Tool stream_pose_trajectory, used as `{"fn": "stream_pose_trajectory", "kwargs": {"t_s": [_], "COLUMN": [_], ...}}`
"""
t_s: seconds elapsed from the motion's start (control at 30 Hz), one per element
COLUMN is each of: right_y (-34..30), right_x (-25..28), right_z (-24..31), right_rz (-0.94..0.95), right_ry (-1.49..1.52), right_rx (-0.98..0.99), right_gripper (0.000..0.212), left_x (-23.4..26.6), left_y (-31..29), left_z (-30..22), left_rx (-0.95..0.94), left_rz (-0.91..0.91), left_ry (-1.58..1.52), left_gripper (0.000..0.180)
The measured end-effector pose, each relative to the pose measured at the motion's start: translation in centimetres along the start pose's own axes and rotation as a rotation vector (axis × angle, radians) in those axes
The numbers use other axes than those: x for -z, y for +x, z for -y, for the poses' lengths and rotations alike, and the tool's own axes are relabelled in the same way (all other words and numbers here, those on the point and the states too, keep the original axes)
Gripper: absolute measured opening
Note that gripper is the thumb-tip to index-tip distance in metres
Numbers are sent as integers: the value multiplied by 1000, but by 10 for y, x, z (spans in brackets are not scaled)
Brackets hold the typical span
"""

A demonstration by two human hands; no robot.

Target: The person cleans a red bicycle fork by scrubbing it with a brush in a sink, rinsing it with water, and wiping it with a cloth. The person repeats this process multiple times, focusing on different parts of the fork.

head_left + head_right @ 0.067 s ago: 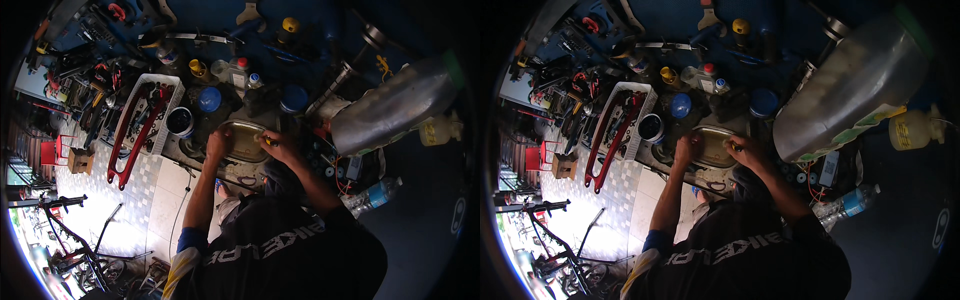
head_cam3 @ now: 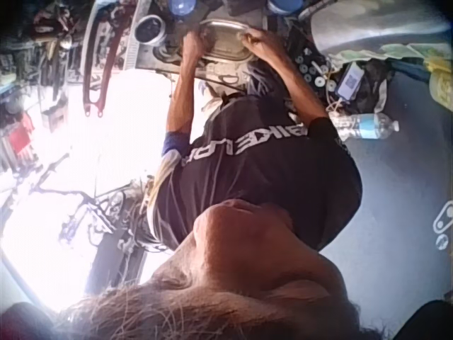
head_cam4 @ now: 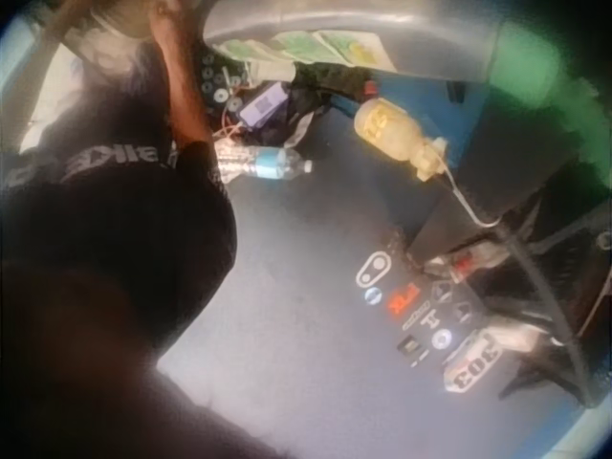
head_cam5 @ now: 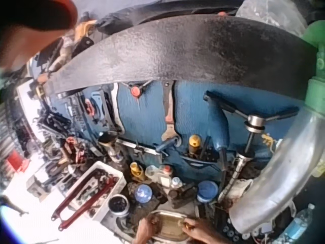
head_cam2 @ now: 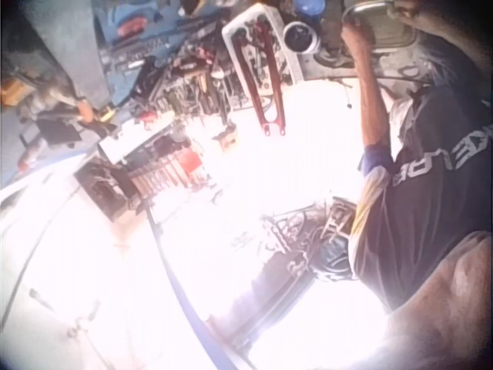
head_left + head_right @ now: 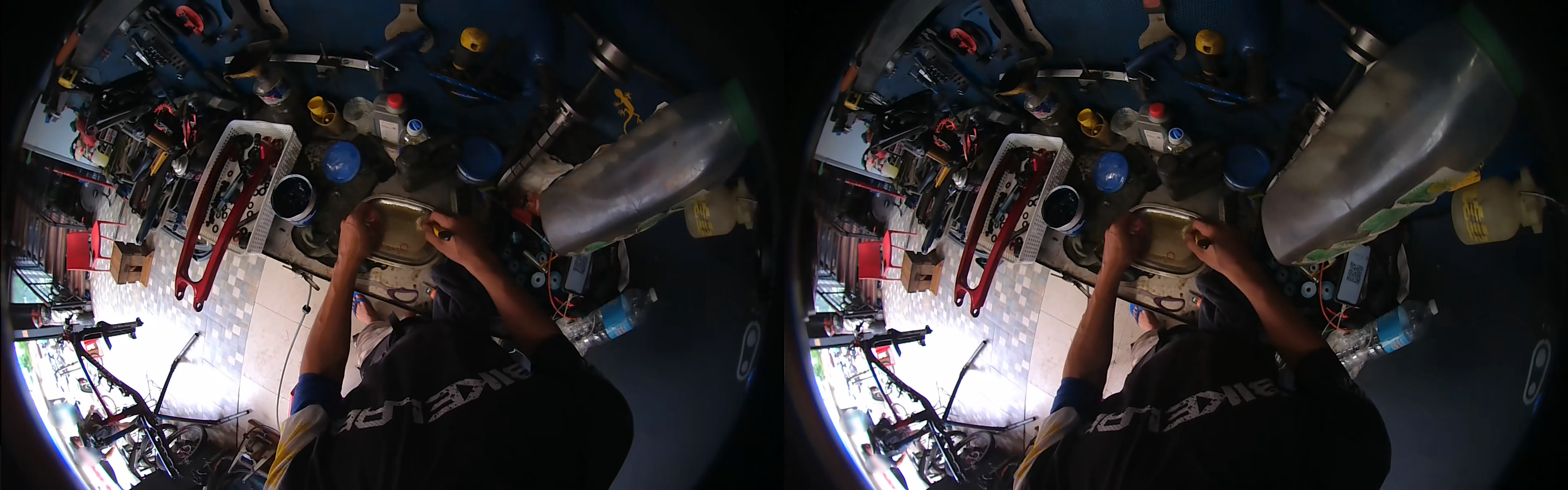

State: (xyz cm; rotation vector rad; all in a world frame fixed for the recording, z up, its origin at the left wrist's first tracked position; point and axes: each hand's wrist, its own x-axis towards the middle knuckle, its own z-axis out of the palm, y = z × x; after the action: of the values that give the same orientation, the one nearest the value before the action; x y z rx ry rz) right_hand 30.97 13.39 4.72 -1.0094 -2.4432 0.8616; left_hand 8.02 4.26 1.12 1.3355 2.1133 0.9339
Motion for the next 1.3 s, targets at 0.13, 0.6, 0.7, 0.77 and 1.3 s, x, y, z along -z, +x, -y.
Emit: {"fn": "stream_pose_trajectory", "kwargs": {"t_s": [0.13,0.6,0.7,0.77,1.3], "right_y": [5,29,27,25,26], "right_x": [-1,-12,-2,-2,7], "right_z": [10,47,48,42,38], "right_rz": [-5,-50,-30,-30,87], "right_ry": [7,526,389,319,453], "right_rx": [-20,19,-70,-27,125], "right_gripper": [23,18,19,20,25], "left_x": [-17,-1,-8,-6,10], "left_y": [-8,-11,-13,-10,-21], "left_z": [3,-21,-19,-16,-20], "left_rx": [90,88,43,70,320], "left_rz": [-80,-112,-234,-204,44], "left_ry": [-394,-393,-601,-608,-819], "left_gripper": [29,31,25,22,22]}}
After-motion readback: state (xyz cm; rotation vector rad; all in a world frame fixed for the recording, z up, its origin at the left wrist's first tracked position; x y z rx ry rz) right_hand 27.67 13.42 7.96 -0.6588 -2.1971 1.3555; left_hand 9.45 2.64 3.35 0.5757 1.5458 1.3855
